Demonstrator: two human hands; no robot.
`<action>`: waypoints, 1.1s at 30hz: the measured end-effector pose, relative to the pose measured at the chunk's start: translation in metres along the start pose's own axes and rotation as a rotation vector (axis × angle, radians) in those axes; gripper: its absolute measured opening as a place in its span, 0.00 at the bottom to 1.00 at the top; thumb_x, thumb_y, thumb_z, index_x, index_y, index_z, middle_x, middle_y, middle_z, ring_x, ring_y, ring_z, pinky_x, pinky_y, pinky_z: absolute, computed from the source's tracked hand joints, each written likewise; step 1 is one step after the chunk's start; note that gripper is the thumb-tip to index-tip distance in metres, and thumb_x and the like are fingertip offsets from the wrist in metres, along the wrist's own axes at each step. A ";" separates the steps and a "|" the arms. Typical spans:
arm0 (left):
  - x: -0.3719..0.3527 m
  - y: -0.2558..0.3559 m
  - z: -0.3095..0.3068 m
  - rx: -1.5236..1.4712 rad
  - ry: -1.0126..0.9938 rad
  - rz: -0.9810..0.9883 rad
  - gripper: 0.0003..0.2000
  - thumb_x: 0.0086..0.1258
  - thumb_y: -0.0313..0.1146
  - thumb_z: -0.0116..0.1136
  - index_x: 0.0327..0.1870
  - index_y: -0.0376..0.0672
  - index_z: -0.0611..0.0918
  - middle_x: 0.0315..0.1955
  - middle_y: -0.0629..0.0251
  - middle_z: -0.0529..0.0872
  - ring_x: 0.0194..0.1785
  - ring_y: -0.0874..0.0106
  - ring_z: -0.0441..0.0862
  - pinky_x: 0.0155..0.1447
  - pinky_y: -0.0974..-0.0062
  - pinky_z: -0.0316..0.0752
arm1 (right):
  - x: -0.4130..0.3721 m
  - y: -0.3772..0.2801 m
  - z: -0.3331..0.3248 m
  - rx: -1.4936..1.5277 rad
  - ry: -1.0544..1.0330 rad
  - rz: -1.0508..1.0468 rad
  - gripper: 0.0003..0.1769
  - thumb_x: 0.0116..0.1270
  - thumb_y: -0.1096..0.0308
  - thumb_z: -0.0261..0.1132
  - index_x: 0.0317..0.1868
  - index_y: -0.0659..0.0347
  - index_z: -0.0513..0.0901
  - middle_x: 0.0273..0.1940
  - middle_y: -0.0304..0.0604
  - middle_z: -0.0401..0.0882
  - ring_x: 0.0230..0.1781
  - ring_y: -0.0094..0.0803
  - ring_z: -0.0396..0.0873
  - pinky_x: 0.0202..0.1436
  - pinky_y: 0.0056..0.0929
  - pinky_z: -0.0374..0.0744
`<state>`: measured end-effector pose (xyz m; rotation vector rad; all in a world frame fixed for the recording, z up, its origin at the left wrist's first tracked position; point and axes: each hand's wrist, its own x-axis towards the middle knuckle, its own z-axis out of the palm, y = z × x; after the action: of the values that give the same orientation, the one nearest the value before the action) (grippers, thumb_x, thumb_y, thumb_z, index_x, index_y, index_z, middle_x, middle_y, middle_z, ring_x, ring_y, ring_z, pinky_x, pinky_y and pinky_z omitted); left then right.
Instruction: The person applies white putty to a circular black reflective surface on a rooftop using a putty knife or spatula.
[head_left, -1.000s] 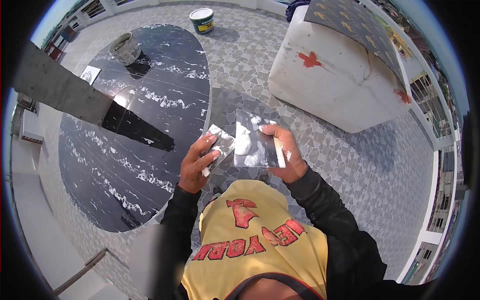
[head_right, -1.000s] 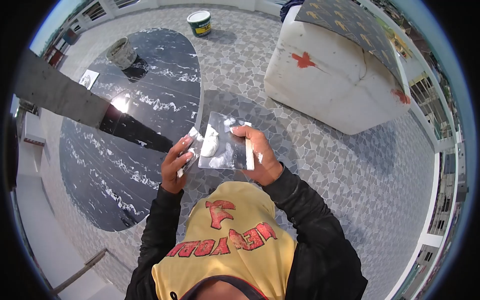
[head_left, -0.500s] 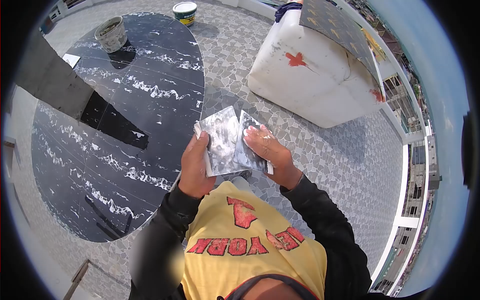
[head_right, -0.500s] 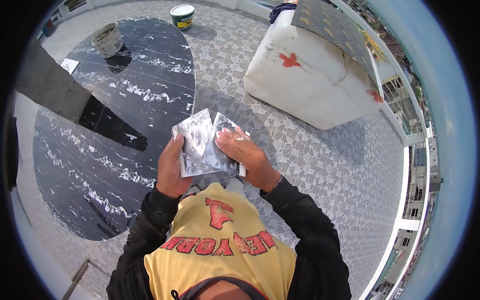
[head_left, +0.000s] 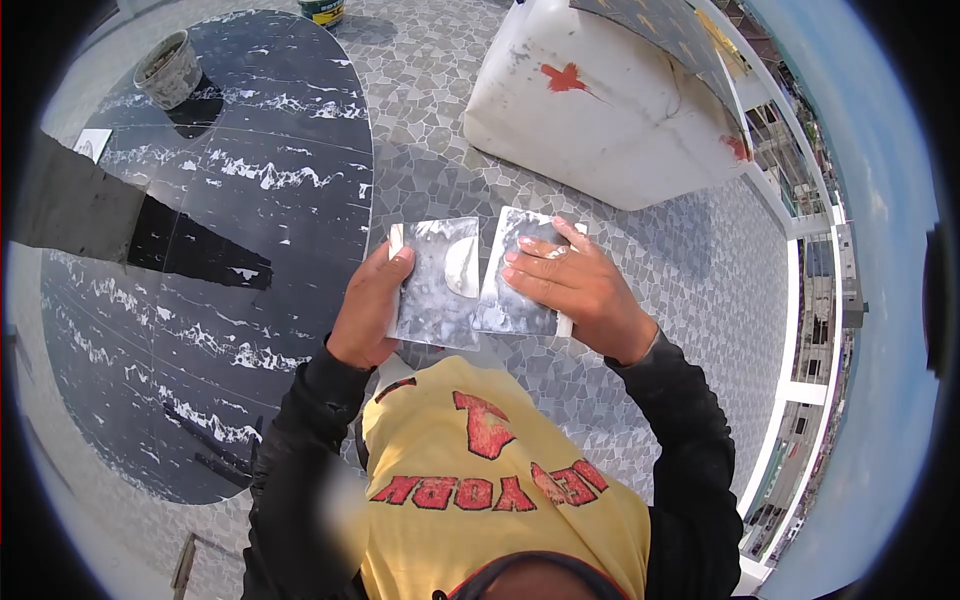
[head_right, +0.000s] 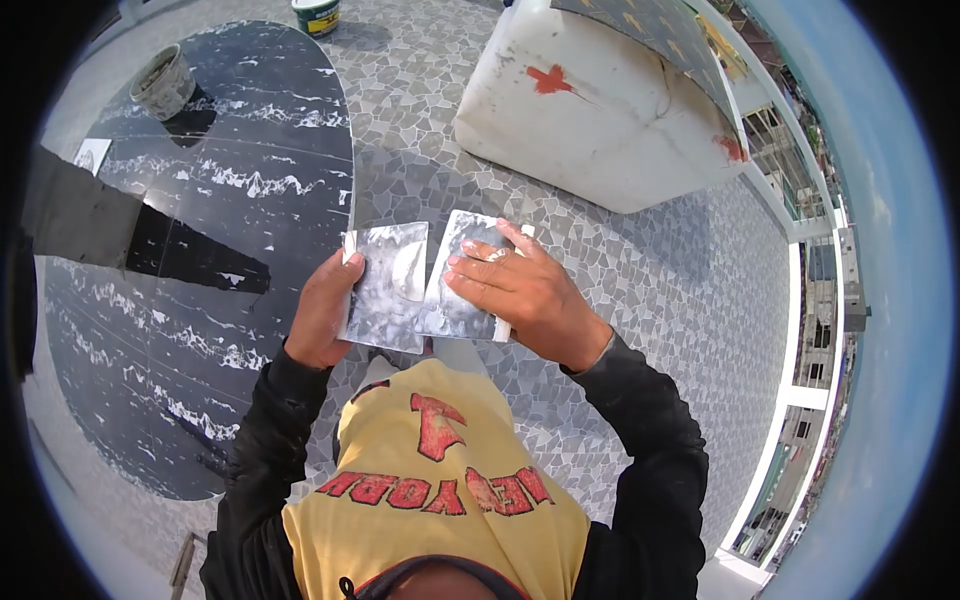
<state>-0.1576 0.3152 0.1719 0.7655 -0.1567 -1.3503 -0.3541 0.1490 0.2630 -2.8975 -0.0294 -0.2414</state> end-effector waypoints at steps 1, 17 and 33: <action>0.005 -0.002 -0.001 0.024 -0.005 -0.013 0.20 0.80 0.36 0.45 0.65 0.32 0.69 0.56 0.56 0.80 0.54 0.69 0.82 0.59 0.70 0.78 | 0.003 0.002 0.000 -0.014 0.025 -0.016 0.19 0.61 0.78 0.62 0.53 0.57 0.83 0.55 0.41 0.84 0.62 0.39 0.79 0.72 0.53 0.66; 0.205 0.026 -0.184 0.409 0.787 0.484 0.24 0.81 0.48 0.44 0.59 0.32 0.74 0.52 0.62 0.81 0.52 0.72 0.81 0.57 0.72 0.77 | 0.019 0.236 0.219 1.984 0.323 0.932 0.13 0.61 0.76 0.68 0.48 0.64 0.82 0.41 0.38 0.84 0.43 0.25 0.81 0.49 0.30 0.78; 0.315 0.038 -0.304 1.365 1.114 0.763 0.29 0.80 0.52 0.43 0.28 0.31 0.76 0.23 0.72 0.70 0.30 0.77 0.63 0.35 0.73 0.61 | 0.231 0.332 0.465 1.134 0.440 0.622 0.14 0.69 0.65 0.61 0.50 0.61 0.86 0.24 0.47 0.80 0.21 0.32 0.74 0.29 0.34 0.73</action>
<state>0.1102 0.1509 -0.1353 2.1824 -0.4215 0.2174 -0.0389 -0.0654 -0.2209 -1.5835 0.5881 -0.5172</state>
